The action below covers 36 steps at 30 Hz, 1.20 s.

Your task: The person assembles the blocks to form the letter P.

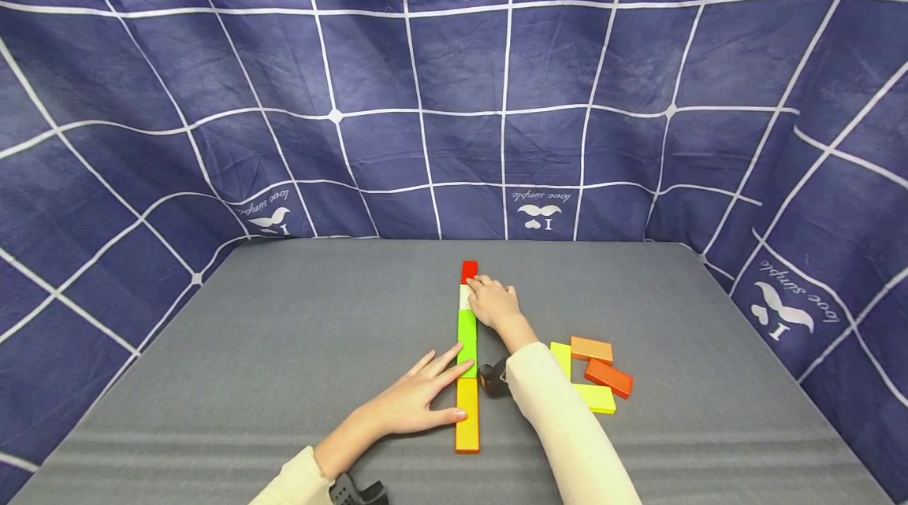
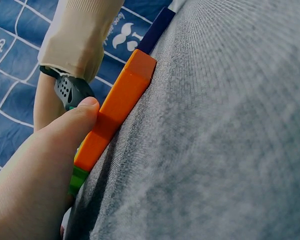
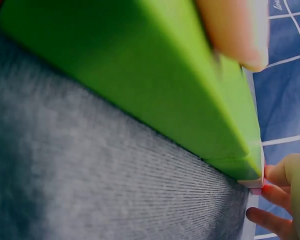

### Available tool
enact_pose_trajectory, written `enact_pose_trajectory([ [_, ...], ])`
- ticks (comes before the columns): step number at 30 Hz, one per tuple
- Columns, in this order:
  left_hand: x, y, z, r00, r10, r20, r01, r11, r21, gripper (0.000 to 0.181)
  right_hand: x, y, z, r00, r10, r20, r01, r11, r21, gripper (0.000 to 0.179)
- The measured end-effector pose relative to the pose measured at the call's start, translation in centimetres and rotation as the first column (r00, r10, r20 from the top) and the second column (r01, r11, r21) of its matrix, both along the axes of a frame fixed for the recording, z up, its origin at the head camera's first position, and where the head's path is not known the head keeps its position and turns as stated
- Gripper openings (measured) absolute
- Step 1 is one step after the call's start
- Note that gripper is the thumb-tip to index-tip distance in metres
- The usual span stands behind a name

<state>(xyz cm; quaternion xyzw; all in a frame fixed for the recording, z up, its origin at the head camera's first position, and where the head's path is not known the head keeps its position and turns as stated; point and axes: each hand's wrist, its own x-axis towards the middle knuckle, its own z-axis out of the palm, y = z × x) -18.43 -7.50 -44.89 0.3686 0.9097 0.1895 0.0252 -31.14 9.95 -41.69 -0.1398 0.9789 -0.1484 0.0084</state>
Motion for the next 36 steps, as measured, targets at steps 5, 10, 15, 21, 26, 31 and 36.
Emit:
enact_pose_trajectory([
  [5,0.0,0.0,-0.1,1.000,0.001,0.003,-0.001,1.000,0.001,0.068,0.2,0.1,0.0,1.000,0.003,0.002,-0.003,1.000,-0.009,0.044],
  [10,0.1,0.1,-0.1,1.000,-0.004,0.001,0.004,1.000,0.005,0.068,0.2,0.4,-0.2,1.000,0.004,0.019,-0.003,1.000,-0.031,0.045],
  [15,0.0,0.2,-0.3,1.000,-0.007,-0.019,0.007,1.000,0.005,0.067,0.3,0.4,-0.3,1.000,0.001,0.029,0.000,0.999,-0.038,0.044],
  [21,0.0,0.2,-0.2,0.999,-0.010,-0.034,0.011,1.000,0.003,0.066,0.5,0.4,-0.4,1.000,0.005,0.010,-0.005,0.999,-0.037,0.044],
  [26,-0.1,0.2,0.0,1.000,-0.007,-0.013,0.007,1.000,-0.006,0.067,0.4,0.5,-0.5,1.000,0.020,0.001,-0.020,0.999,-0.038,0.044],
  [31,-0.2,0.2,0.1,1.000,-0.006,0.001,0.006,1.000,0.001,0.068,0.7,0.7,-0.4,0.999,0.033,0.015,-0.031,0.992,-0.120,0.047],
  [36,-0.1,0.2,-0.2,0.999,-0.017,-0.030,0.017,1.000,-0.001,0.068,1.6,1.1,0.7,1.000,0.028,0.002,-0.027,0.976,-0.218,0.046],
])
